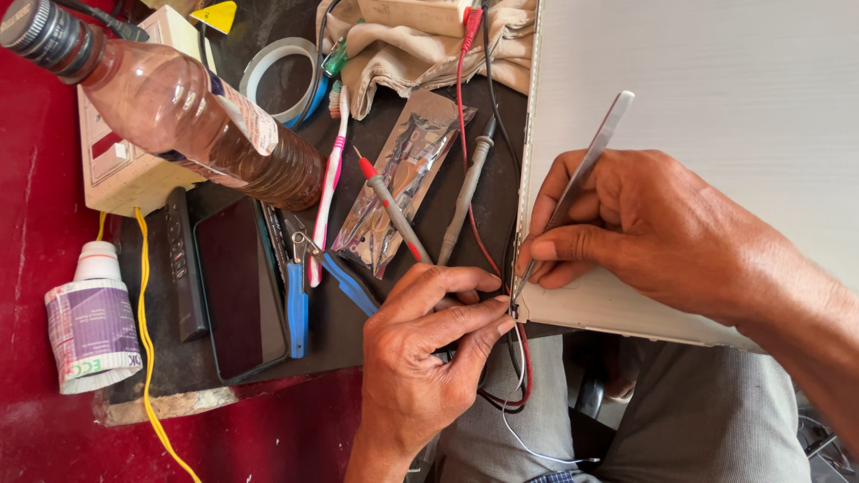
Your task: The person repairs a white electronic panel by stripping and twisting wires, securing them with a screwdriver, and testing the connection with a multimeter. The person uses pliers, a screwdriver, and a multimeter to complete the repair.
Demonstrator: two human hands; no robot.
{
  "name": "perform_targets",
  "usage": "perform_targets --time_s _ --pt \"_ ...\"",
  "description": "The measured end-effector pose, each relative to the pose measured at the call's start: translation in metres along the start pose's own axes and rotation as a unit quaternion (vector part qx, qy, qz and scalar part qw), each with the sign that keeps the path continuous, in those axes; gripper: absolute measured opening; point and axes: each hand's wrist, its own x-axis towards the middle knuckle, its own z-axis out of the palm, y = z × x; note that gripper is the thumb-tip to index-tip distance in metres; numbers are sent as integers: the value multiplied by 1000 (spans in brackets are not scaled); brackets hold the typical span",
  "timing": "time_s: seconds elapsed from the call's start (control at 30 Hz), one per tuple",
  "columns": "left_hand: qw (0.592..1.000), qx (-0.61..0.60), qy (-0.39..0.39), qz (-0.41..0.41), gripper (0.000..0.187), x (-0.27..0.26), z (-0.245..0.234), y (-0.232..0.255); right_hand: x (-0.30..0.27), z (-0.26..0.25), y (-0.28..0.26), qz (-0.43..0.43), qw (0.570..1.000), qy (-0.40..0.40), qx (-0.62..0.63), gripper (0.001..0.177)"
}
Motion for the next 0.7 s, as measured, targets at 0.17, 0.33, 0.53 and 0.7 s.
perform_targets --time_s 0.17,0.33,0.53,0.7 --pt "1000 8 -1 7 16 0 -1 0 4 -2 9 -56 996 -44 55 16" --pt "1000 2 -1 1 16 0 -1 1 -4 2 9 20 999 27 -5 18" --pt "1000 8 1 11 16 1 -1 1 -12 3 32 -128 991 35 -8 12" --pt "998 34 38 46 16 -4 -3 6 -39 9 37 -145 972 163 88 22"
